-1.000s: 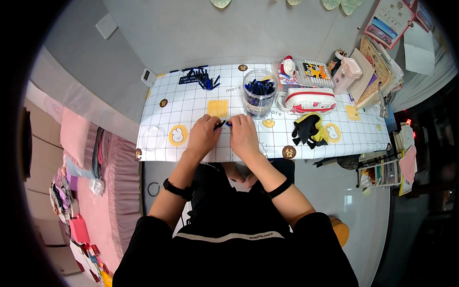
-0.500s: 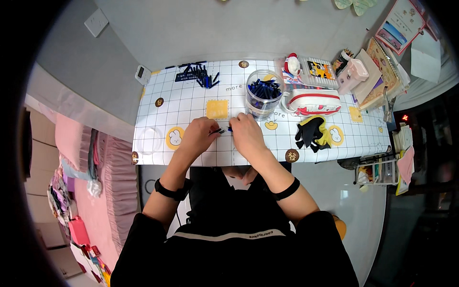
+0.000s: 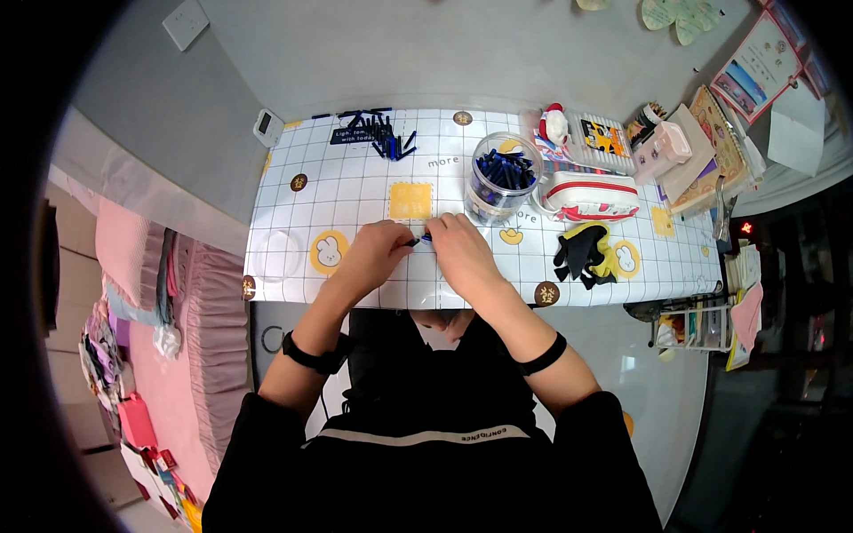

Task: The person assembles pens by hand, inserting internal components and screwing on the caps before placing them into a container.

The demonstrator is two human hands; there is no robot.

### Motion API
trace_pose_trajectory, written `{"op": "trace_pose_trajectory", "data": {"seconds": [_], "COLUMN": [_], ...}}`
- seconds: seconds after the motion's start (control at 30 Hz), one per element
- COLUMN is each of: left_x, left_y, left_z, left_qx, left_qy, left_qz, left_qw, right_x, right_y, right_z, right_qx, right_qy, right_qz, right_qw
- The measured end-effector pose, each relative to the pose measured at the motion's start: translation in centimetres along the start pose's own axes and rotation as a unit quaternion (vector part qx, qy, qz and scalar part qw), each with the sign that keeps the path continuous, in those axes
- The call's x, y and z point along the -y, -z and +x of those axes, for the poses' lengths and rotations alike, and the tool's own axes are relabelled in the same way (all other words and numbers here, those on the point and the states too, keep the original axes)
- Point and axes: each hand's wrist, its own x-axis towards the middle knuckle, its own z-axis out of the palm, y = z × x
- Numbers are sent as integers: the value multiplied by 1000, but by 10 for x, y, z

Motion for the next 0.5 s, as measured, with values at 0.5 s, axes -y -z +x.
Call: {"op": "trace_pose_trajectory", "data": {"seconds": [0.5], "left_x": [15], "left_y": [-16], "left_z": [-16], "left_qx": [-246], "left_qy": [19], "left_qz": [-222], "left_qw": [943], "right_x": [14], "right_y": [-33], "right_z": [8], "right_qx": [-155], "right_qy": [4], "right_qz": [332], "right_qw": [930]}}
